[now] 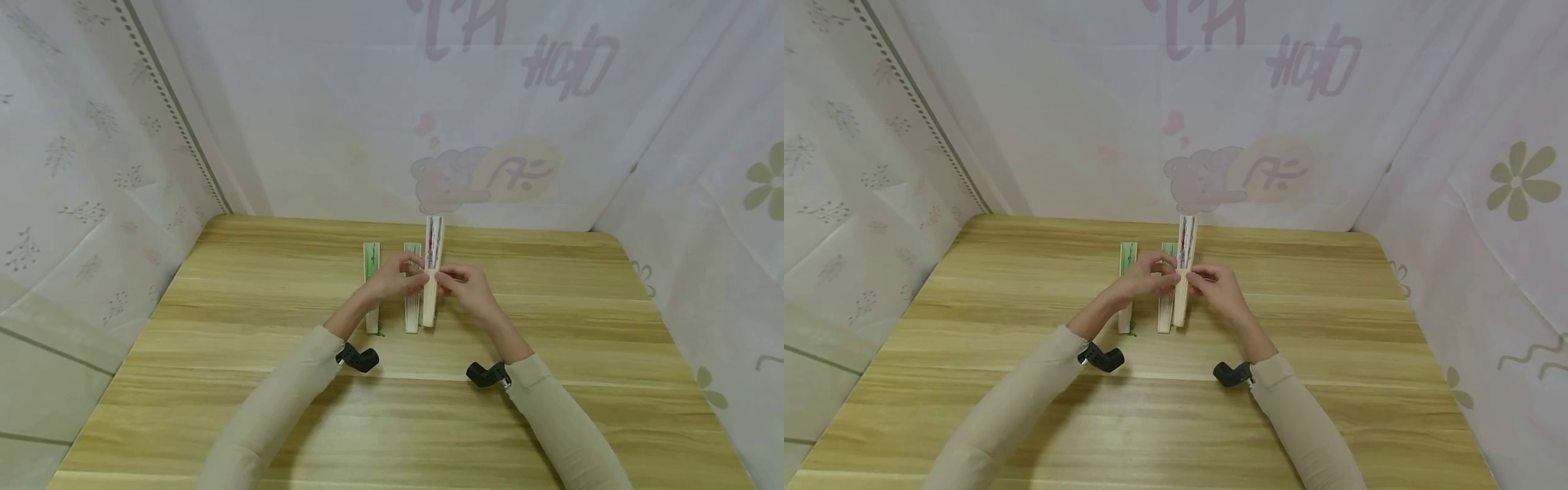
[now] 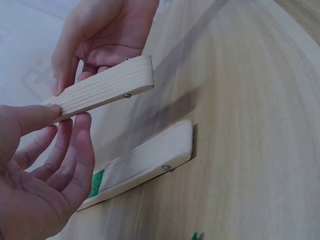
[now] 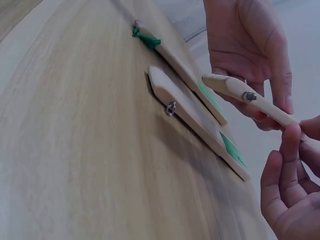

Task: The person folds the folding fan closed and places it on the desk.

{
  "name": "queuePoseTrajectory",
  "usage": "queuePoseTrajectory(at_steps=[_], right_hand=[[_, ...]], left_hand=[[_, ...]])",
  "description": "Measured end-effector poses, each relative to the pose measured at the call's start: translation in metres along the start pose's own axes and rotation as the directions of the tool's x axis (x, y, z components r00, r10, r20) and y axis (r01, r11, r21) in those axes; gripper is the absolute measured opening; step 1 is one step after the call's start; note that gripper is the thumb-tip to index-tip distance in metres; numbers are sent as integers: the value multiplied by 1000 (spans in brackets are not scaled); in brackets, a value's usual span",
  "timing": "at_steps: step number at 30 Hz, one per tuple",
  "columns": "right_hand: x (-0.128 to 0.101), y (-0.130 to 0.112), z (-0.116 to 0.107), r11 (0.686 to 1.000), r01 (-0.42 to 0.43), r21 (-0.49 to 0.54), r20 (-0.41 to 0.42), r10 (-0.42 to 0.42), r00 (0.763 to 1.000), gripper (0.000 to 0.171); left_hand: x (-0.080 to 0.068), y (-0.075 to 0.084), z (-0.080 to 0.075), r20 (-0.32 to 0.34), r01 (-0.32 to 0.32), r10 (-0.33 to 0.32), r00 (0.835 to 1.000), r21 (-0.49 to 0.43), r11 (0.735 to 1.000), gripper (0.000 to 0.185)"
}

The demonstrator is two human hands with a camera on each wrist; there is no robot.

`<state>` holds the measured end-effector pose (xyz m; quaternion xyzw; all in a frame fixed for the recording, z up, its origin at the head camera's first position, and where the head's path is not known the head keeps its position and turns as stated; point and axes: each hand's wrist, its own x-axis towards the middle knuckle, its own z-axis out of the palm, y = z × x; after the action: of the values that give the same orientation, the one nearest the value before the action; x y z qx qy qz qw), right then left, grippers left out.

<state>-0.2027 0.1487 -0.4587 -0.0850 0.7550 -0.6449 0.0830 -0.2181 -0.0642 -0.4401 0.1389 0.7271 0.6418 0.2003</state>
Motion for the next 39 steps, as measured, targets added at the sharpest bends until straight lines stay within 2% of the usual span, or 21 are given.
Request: queuePoseTrajectory(at_steps=[4,9,13,17,28,39], right_hand=[[-2,0,-5,1000,7,-23,25,-6,1000,24],[-6,3,-13,994,41,-101,99,-31,995,23],[-11,6,-20,987,31,-158,141,-8,990,26],[-14,10,-26,987,14,-163,160,12,987,28],[-21,19,-40,994,6,-111,181,14,983,33],[-22,17,-44,983,-2,-186,160,33,987,37]], left_hand=[[0,-1,5,7,0,0,1000,-2,1000,26],[2,-5,14,10,-6,6,1000,-19,1000,26],[3,-7,24,-1,20,-20,1000,-10,1000,28],[5,-10,32,-20,51,-51,998,0,999,28],[10,-12,47,-18,75,-75,997,18,997,29],[12,-9,53,-44,112,-109,993,65,992,27]])
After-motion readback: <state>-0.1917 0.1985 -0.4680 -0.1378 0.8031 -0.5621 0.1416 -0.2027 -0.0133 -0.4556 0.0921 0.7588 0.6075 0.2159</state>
